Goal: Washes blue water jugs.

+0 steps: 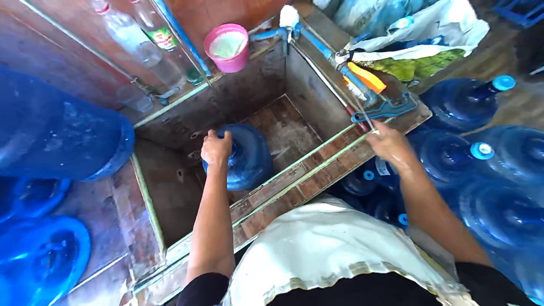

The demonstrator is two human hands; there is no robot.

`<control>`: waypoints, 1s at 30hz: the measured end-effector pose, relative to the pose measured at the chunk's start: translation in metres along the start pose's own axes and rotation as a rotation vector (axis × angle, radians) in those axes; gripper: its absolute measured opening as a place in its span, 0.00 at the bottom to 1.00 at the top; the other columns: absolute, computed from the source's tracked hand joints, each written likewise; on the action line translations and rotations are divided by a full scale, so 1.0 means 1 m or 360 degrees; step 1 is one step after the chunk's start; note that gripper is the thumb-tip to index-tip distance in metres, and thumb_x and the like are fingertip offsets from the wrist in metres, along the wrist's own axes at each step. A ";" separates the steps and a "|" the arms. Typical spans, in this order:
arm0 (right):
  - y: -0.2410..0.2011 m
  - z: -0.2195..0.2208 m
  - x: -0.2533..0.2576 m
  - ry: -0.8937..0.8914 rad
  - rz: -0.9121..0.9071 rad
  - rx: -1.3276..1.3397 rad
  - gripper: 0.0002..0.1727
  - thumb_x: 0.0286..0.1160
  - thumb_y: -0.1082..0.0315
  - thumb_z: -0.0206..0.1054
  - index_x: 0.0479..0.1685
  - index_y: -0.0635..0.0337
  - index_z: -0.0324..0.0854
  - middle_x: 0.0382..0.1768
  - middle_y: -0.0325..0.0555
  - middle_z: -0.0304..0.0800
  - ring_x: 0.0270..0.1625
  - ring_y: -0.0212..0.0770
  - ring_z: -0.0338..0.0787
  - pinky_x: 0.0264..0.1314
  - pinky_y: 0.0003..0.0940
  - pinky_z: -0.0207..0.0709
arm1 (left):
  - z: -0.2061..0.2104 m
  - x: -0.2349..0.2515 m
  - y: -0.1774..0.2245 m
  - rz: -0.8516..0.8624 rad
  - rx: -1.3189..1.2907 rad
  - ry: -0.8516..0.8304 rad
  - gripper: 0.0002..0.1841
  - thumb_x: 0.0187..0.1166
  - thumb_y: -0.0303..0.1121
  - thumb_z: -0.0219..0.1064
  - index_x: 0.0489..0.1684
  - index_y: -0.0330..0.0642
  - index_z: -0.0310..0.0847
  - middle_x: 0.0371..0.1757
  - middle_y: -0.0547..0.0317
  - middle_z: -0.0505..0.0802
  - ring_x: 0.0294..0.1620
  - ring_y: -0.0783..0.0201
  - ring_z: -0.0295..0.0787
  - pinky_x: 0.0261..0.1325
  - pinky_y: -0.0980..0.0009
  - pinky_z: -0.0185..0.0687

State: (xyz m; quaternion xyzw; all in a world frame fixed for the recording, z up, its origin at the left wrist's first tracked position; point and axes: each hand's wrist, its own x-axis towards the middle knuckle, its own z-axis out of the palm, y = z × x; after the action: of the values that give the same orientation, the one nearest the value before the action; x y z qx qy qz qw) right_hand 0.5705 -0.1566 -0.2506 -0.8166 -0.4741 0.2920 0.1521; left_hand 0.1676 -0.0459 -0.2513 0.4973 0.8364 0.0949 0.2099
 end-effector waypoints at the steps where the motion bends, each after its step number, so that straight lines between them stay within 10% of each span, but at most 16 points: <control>1: -0.002 0.005 0.002 -0.0031 0.0019 -0.0042 0.27 0.91 0.63 0.55 0.88 0.54 0.66 0.60 0.78 0.85 0.58 0.79 0.87 0.58 0.79 0.74 | 0.001 -0.001 -0.002 0.0002 0.0001 -0.0009 0.32 0.83 0.58 0.58 0.74 0.42 0.78 0.70 0.30 0.85 0.72 0.30 0.81 0.65 0.25 0.71; 7: -0.001 0.011 0.000 -0.0137 0.0117 -0.0010 0.25 0.94 0.63 0.50 0.85 0.60 0.68 0.56 0.73 0.88 0.59 0.73 0.89 0.63 0.73 0.75 | 0.006 0.002 -0.006 0.0106 -0.0094 -0.0045 0.34 0.86 0.60 0.57 0.73 0.37 0.79 0.69 0.25 0.84 0.75 0.28 0.77 0.72 0.27 0.67; 15: -0.095 0.087 -0.022 -0.1223 -0.0238 0.0362 0.19 0.96 0.62 0.49 0.76 0.62 0.67 0.30 0.48 0.80 0.21 0.34 0.81 0.28 0.30 0.81 | 0.006 0.004 -0.007 0.0133 -0.0337 -0.0013 0.27 0.88 0.52 0.58 0.61 0.33 0.86 0.58 0.29 0.90 0.66 0.31 0.84 0.68 0.29 0.71; 30: -0.175 0.145 -0.028 -0.1433 -0.0348 0.0054 0.18 0.95 0.64 0.50 0.73 0.66 0.64 0.27 0.46 0.73 0.17 0.33 0.76 0.23 0.25 0.75 | 0.012 0.002 -0.003 0.0083 -0.0414 0.0020 0.24 0.88 0.50 0.58 0.51 0.35 0.88 0.50 0.33 0.91 0.58 0.36 0.88 0.61 0.33 0.74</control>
State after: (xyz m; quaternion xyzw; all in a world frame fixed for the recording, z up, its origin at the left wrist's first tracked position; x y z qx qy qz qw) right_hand 0.3500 -0.0969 -0.2625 -0.5512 -0.5714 0.6075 -0.0258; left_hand 0.1694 -0.0467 -0.2638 0.4869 0.8051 0.2112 0.2649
